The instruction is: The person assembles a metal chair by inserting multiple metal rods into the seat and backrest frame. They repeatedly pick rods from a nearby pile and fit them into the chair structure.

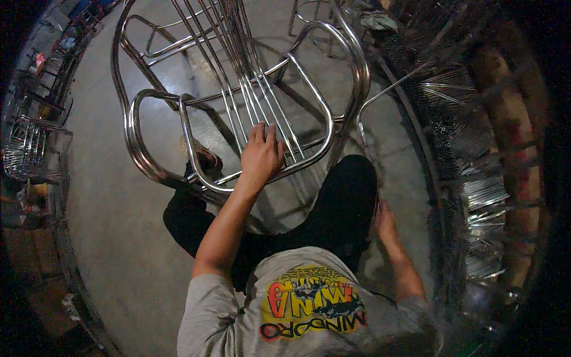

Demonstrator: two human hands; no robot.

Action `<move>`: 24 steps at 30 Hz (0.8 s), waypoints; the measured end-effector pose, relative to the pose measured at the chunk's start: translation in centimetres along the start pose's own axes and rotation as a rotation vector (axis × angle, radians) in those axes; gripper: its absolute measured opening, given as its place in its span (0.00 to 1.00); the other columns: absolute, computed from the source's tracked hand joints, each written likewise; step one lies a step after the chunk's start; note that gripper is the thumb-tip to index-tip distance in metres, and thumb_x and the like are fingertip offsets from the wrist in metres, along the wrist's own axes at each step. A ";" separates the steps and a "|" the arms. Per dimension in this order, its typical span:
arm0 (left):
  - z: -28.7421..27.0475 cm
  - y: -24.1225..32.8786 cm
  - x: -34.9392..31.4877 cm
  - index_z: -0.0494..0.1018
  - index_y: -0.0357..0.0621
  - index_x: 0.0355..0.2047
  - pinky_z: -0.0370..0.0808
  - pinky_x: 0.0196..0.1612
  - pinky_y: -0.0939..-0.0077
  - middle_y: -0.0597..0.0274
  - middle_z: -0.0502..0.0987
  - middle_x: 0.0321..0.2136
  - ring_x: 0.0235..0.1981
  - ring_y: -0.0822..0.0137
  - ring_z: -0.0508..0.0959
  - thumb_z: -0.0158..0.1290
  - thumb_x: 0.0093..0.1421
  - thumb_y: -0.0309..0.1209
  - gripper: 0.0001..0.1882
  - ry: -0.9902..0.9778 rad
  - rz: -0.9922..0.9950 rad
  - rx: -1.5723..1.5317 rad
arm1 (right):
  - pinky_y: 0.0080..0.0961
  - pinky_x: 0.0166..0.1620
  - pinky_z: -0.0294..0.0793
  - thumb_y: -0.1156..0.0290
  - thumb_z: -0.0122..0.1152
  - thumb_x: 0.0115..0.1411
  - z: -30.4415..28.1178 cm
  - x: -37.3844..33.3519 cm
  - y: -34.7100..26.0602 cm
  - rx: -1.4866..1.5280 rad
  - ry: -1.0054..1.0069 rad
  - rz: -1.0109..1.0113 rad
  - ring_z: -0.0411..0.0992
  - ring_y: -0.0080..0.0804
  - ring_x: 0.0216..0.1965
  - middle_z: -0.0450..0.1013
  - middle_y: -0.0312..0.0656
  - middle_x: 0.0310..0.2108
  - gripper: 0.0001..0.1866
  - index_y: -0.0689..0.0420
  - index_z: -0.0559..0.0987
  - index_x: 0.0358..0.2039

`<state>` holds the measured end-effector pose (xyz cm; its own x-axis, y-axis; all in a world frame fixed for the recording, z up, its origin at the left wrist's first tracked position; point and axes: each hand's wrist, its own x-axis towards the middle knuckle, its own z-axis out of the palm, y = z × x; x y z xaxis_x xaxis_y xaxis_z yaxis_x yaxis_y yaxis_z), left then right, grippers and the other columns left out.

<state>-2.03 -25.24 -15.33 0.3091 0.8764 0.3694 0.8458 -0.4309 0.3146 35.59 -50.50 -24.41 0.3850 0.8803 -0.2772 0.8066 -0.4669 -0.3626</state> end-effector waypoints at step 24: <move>-0.6 0.6 0.2 0.66 0.39 0.58 0.70 0.58 0.54 0.38 0.66 0.58 0.58 0.39 0.68 0.50 0.64 0.38 0.25 -0.123 -0.069 0.009 | 0.41 0.57 0.70 0.57 0.47 0.68 10.1 2.4 7.3 1.441 -0.319 0.208 0.72 0.46 0.54 0.70 0.50 0.58 0.25 0.58 0.68 0.61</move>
<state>-1.73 -25.44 -14.57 0.3002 0.9239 0.2372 0.8708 -0.3669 0.3272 37.81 -52.66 -36.73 0.1693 0.8231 -0.5421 -0.4484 -0.4255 -0.7860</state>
